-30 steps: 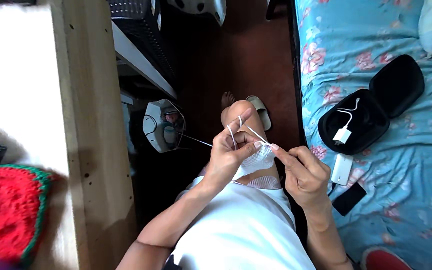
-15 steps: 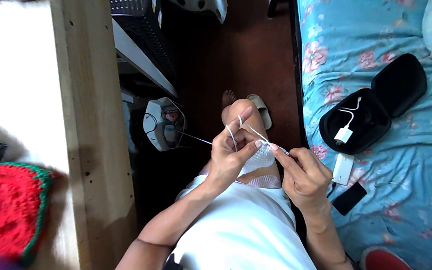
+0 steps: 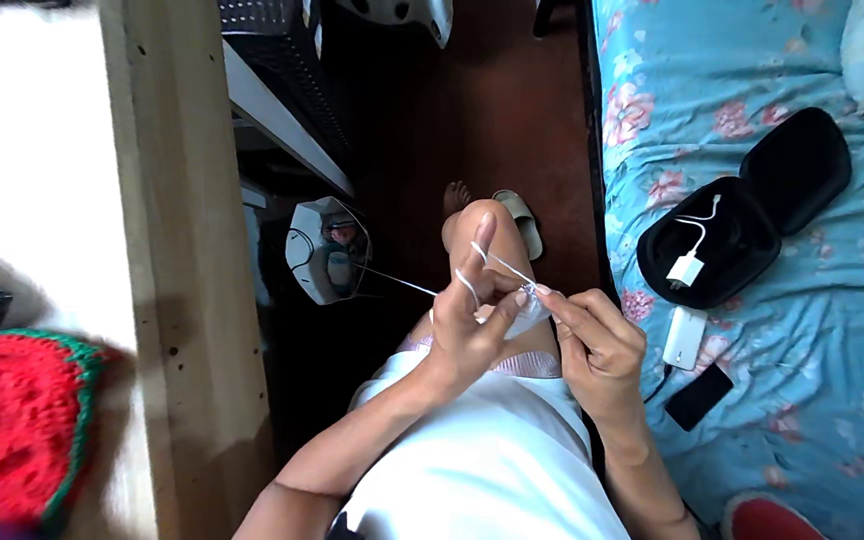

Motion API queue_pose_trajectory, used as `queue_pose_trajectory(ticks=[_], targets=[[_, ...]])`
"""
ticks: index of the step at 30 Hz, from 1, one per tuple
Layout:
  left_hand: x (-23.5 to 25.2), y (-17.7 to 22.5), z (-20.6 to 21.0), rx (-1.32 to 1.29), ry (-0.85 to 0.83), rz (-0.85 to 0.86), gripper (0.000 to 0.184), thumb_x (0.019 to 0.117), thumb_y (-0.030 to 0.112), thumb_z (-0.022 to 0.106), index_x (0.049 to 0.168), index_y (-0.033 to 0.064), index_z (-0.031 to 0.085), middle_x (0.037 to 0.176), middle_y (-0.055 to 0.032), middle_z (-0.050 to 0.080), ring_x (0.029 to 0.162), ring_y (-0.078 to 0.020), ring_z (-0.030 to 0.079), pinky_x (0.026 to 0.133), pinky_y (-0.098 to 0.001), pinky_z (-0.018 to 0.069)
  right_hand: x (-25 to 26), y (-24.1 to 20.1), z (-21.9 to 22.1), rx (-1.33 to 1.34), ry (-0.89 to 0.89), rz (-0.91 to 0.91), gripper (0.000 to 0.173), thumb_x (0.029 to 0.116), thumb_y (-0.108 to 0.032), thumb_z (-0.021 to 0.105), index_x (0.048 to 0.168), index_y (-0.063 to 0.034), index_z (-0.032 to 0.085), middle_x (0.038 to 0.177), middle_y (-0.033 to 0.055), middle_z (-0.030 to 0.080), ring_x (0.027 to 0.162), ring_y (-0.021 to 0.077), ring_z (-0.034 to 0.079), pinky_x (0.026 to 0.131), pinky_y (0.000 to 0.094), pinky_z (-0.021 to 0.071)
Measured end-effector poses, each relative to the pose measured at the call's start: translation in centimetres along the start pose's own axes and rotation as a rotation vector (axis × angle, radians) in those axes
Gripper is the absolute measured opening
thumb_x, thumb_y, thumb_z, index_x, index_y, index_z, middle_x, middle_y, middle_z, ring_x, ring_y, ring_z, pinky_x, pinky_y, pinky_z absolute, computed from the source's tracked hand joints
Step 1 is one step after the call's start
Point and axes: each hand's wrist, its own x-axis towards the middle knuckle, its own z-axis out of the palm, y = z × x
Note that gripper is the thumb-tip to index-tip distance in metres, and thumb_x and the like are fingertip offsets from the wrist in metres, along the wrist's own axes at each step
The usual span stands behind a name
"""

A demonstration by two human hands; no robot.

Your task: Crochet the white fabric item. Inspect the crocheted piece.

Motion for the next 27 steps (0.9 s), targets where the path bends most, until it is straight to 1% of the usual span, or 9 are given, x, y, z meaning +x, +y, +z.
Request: queue_pose_trajectory(ticks=[1, 3, 5, 6, 8, 10, 12, 19, 27], targets=[[-0.4, -0.8, 0.4, 0.147, 0.016, 0.191, 0.068, 0.0912, -0.006, 0.064, 0.153, -0.0031, 0.035, 0.092, -0.0074, 0.071, 0.081, -0.0111, 0.069, 0.078, -0.0282, 0.0588, 0.2, -0.6, 0.0, -0.003, -0.003, 0.045, 0.028, 0.0937, 0.0, 0.058, 0.112, -0.0044, 0.08, 0.082, 0.0087, 0.065, 0.072, 0.0057, 0.058, 0.067, 0.0145, 0.0482], [-1.0, -2.1, 1.0, 0.355, 0.066, 0.442, 0.041, 0.0963, 0.001, 0.063, 0.135, 0.0037, 0.051, 0.093, -0.011, 0.07, 0.083, -0.0163, 0.07, 0.078, -0.0305, 0.0596, 0.7, -2.0, 0.0, 0.057, -0.022, 0.187, 0.032, 0.0936, -0.001, 0.059, 0.12, -0.0028, 0.076, 0.085, 0.0066, 0.066, 0.072, 0.0016, 0.058, 0.066, 0.0118, 0.0486], [-1.1, -2.8, 1.3, 0.378, 0.099, 0.525, 0.029, 0.0982, 0.002, 0.061, 0.126, 0.0077, 0.056, 0.096, -0.0106, 0.068, 0.088, -0.0168, 0.069, 0.081, -0.0291, 0.0583, 1.2, -2.6, 0.1, 0.225, -0.035, 0.318, 0.036, 0.0928, 0.001, 0.059, 0.127, 0.0002, 0.07, 0.092, 0.005, 0.069, 0.076, -0.0014, 0.061, 0.07, 0.0111, 0.0521], [-1.1, -2.8, 1.4, 0.312, 0.118, 0.487, 0.031, 0.0986, 0.003, 0.061, 0.128, 0.0092, 0.055, 0.098, -0.0083, 0.069, 0.09, -0.015, 0.069, 0.083, -0.0284, 0.0581, 1.4, -2.7, 0.3, 0.34, -0.027, 0.354, 0.036, 0.0921, 0.004, 0.059, 0.127, 0.0027, 0.068, 0.095, 0.0048, 0.07, 0.079, -0.0012, 0.063, 0.073, 0.0122, 0.0545], [-1.1, -1.7, 1.7, 0.024, 0.142, 0.241, 0.054, 0.0958, 0.001, 0.063, 0.146, 0.0129, 0.047, 0.099, 0.0009, 0.071, 0.091, -0.0072, 0.069, 0.085, -0.0255, 0.057, 1.3, -2.5, 0.7, 0.441, 0.011, 0.318, 0.032, 0.0923, 0.007, 0.059, 0.124, 0.0065, 0.066, 0.099, 0.0051, 0.071, 0.084, -0.0005, 0.065, 0.077, 0.0145, 0.0562], [-0.5, 0.3, 1.2, -0.299, 0.112, -0.107, 0.081, 0.0901, -0.007, 0.062, 0.161, 0.0135, 0.027, 0.092, 0.004, 0.072, 0.084, -0.005, 0.068, 0.083, -0.0258, 0.0576, 0.9, -1.9, 1.1, 0.305, 0.065, 0.142, 0.023, 0.0953, 0.002, 0.06, 0.116, 0.0073, 0.067, 0.098, 0.008, 0.071, 0.086, -0.0004, 0.066, 0.08, 0.0134, 0.056], [0.3, 1.3, 0.2, -0.451, 0.043, -0.305, 0.09, 0.0886, -0.01, 0.059, 0.164, 0.0147, 0.017, 0.087, 0.0019, 0.069, 0.079, -0.0072, 0.068, 0.081, -0.0274, 0.0588, 0.7, -0.9, 1.1, 0.089, 0.109, -0.041, 0.017, 0.1008, -0.006, 0.057, 0.109, 0.0026, 0.069, 0.092, 0.0102, 0.069, 0.085, 0.004, 0.065, 0.079, 0.0139, 0.0534], [1.3, 1.4, -1.6, -0.381, -0.098, -0.3, 0.083, 0.0882, -0.009, 0.056, 0.162, 0.0043, 0.021, 0.083, 0.0001, 0.065, 0.073, -0.0051, 0.062, 0.074, -0.0218, 0.0549, 0.6, 0.2, -0.1, -0.192, 0.097, -0.23, 0.018, 0.1008, -0.006, 0.056, 0.096, -0.001, 0.073, 0.082, 0.0117, 0.068, 0.077, 0.0138, 0.065, 0.072, 0.0192, 0.0524], [2.1, 1.7, -3.0, -0.497, -0.176, -0.413, 0.073, 0.0888, -0.006, 0.049, 0.159, 0.0061, 0.033, 0.077, -0.0011, 0.063, 0.067, -0.0062, 0.061, 0.071, -0.0232, 0.0549, 0.6, 0.6, -0.3, -0.196, 0.067, -0.275, 0.019, 0.0994, -0.004, 0.058, 0.099, -0.0029, 0.077, 0.079, 0.0118, 0.067, 0.073, 0.0158, 0.062, 0.068, 0.0223, 0.0508]])
